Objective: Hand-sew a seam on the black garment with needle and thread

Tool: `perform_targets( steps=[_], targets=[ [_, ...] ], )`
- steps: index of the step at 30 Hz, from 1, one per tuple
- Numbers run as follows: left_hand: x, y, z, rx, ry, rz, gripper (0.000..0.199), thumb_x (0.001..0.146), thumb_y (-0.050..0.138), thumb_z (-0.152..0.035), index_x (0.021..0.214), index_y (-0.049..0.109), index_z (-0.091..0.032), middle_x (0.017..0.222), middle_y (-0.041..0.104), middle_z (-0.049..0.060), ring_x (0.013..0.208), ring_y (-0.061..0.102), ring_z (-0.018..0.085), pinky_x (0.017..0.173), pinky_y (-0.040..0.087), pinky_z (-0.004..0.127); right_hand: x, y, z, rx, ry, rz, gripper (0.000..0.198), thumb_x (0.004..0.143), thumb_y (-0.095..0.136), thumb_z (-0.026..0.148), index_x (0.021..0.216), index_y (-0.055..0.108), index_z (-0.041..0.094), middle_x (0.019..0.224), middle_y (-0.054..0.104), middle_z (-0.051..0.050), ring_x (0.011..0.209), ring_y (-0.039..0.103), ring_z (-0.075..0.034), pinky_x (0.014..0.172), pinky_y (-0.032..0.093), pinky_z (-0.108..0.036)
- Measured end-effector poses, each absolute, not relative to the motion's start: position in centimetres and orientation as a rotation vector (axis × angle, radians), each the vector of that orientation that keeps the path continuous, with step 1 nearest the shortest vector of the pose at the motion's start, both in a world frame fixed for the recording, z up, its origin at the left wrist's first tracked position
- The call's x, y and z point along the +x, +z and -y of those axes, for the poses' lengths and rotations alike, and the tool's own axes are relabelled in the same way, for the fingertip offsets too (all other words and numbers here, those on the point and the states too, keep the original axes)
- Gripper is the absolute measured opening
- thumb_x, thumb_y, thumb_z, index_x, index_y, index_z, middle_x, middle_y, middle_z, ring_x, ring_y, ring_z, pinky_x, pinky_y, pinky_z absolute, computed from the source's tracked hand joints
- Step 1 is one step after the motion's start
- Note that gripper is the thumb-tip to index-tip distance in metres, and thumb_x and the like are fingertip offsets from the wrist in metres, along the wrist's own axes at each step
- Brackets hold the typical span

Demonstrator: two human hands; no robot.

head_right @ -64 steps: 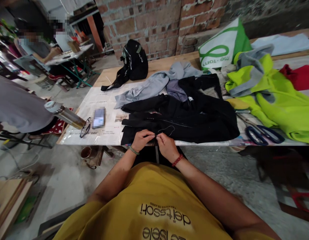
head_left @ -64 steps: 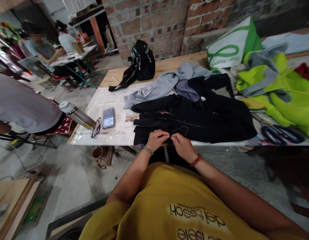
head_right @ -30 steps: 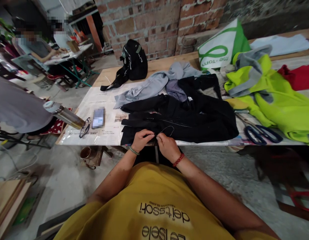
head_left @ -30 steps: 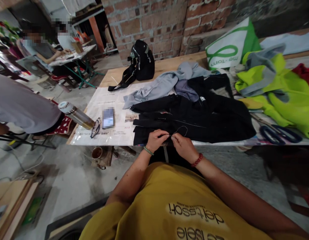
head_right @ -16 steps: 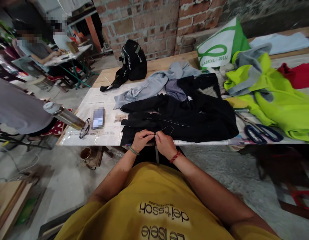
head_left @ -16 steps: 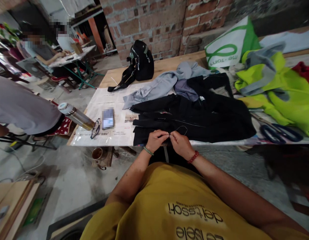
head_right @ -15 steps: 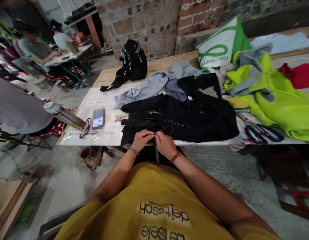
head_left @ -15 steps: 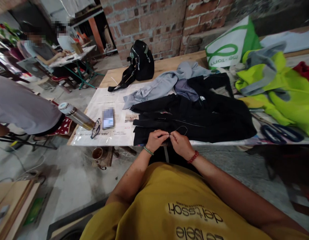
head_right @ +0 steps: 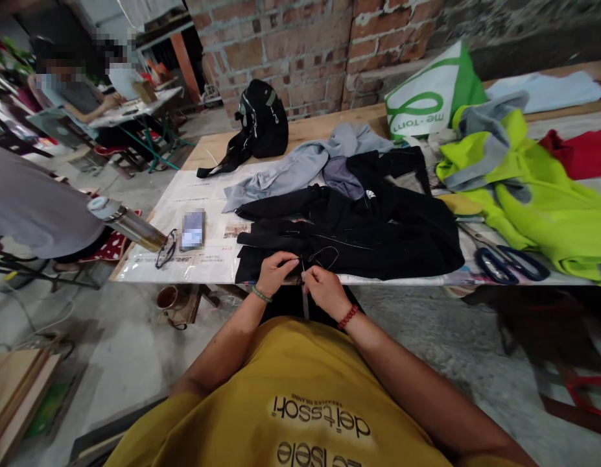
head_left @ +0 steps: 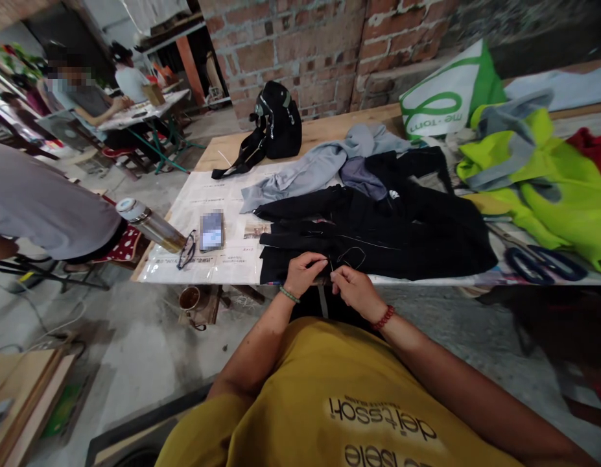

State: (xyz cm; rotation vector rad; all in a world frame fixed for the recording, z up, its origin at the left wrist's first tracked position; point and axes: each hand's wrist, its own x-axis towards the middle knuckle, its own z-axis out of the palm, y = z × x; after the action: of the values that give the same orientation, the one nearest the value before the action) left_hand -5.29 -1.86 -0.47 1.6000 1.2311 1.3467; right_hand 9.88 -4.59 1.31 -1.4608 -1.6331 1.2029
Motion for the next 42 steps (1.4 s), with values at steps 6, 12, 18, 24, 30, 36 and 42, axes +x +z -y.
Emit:
perform_targets(
  steps=[6,12,18,24,30,36,42],
  targets=[
    [-5.4,-0.4,1.8,1.702,1.301,-1.220,0.015,0.076,0.064,-0.030,0.078,0.071,-0.017,0.073,0.068,0.003,0.069,0.060,0.013,0.067,0.048,0.025,9.7,1.7,3.9,-1.384,1.032,1.661,0.028,0.081,0.044,0.033,0.058,0.049,0.019,0.050,0.052,0.003,0.048,0.044,-0.009,0.048,0.035,-0.021],
    [-5.5,-0.1,1.7,1.806,1.275,-1.132,0.016,0.078,0.062,-0.031,0.076,0.071,-0.017,0.072,0.068,0.004,0.066,0.059,0.013,0.067,0.047,0.027,9.1,1.5,3.2,-1.325,1.367,1.297,0.027,0.079,0.048,0.043,0.065,0.047,0.020,0.050,0.049,0.006,0.034,0.033,-0.005,0.034,0.024,-0.019],
    [-5.2,-0.3,1.8,1.871,1.258,-1.225,0.013,0.076,0.064,-0.027,0.083,0.072,-0.019,0.079,0.071,0.005,0.073,0.063,0.015,0.073,0.048,0.028,9.1,1.4,3.4,-1.277,1.451,1.163,0.030,0.076,0.053,0.047,0.068,0.048,0.018,0.053,0.051,0.006,0.032,0.035,-0.003,0.031,0.023,-0.017],
    [-4.9,-0.5,1.9,1.894,1.250,-1.281,0.012,0.078,0.062,-0.022,0.082,0.073,-0.021,0.073,0.071,0.002,0.067,0.062,0.014,0.069,0.048,0.026,9.4,1.7,4.6,-1.350,1.385,1.274,0.026,0.076,0.051,0.044,0.073,0.050,0.019,0.057,0.054,0.004,0.033,0.038,-0.004,0.033,0.026,-0.018],
    [-5.0,-0.5,1.9,1.907,1.265,-1.291,0.011,0.078,0.063,-0.023,0.082,0.073,-0.020,0.070,0.070,0.002,0.064,0.061,0.013,0.066,0.047,0.025,9.4,1.7,4.7,-1.341,1.371,1.308,0.023,0.076,0.050,0.040,0.068,0.047,0.020,0.053,0.052,0.005,0.034,0.037,-0.005,0.033,0.026,-0.018],
    [-5.1,-0.5,1.8,1.912,1.284,-1.228,0.012,0.078,0.063,-0.025,0.080,0.073,-0.020,0.072,0.071,0.003,0.065,0.061,0.013,0.066,0.047,0.026,8.8,1.6,3.7,-1.312,1.324,1.267,0.022,0.077,0.049,0.039,0.068,0.046,0.020,0.052,0.050,0.006,0.034,0.037,-0.005,0.033,0.026,-0.019],
    [-5.1,-0.6,1.8,1.926,1.294,-1.229,0.009,0.076,0.065,-0.022,0.079,0.073,-0.019,0.069,0.070,0.002,0.063,0.060,0.012,0.065,0.046,0.025,10.2,2.4,3.6,-1.387,1.311,1.555,0.028,0.081,0.044,0.043,0.067,0.050,0.019,0.055,0.056,0.003,0.033,0.043,-0.007,0.036,0.032,-0.020]
  ],
)
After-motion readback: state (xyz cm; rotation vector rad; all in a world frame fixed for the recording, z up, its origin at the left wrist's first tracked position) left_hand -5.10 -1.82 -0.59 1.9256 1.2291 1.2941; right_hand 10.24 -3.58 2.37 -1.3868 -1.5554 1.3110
